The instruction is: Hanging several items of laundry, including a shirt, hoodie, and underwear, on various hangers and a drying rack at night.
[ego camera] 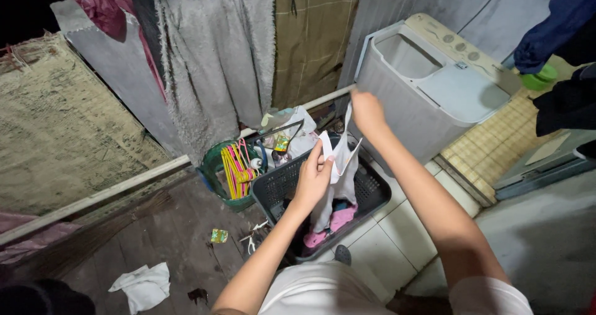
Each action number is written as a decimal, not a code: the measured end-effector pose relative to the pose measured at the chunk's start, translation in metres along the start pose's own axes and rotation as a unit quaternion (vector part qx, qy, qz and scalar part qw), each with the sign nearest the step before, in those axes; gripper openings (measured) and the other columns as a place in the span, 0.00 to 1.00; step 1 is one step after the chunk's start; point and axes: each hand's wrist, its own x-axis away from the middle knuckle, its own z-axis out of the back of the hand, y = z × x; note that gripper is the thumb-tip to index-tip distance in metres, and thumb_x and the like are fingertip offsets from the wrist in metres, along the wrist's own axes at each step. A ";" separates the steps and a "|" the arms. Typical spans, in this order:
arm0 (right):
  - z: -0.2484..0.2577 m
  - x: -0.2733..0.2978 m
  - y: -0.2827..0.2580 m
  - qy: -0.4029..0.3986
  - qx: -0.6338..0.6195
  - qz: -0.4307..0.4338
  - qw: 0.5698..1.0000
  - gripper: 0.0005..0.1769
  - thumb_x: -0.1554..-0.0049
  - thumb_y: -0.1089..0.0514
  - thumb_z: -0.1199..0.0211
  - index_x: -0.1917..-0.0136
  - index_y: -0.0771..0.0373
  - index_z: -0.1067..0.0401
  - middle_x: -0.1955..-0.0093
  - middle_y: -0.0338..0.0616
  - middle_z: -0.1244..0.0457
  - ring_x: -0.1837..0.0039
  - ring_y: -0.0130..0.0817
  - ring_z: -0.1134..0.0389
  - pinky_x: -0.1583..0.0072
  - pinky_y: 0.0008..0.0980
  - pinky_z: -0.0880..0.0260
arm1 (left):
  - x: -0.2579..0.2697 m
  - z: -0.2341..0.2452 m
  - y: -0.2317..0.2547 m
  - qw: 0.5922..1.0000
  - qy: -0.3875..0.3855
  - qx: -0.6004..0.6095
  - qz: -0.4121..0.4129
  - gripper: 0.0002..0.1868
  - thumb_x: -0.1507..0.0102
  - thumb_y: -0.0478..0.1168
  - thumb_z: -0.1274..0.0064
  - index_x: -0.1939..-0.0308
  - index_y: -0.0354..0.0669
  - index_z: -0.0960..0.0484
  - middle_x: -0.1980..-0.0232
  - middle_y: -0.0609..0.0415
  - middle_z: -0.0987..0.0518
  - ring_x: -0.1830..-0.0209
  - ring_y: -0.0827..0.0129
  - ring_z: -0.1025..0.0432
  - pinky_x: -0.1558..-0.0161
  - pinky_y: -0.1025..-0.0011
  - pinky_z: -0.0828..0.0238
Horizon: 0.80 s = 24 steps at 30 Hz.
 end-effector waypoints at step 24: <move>0.255 0.008 0.084 0.074 -0.567 -0.078 0.817 0.24 0.46 0.68 0.39 0.37 0.58 0.35 0.58 0.37 0.32 0.69 0.21 0.40 0.69 0.24 0.44 | -0.169 -0.005 0.165 0.933 -0.087 -0.134 -0.324 0.11 0.32 0.35 0.49 0.52 0.29 0.19 0.46 0.43 0.17 0.43 0.57 0.23 0.38 0.67 0.30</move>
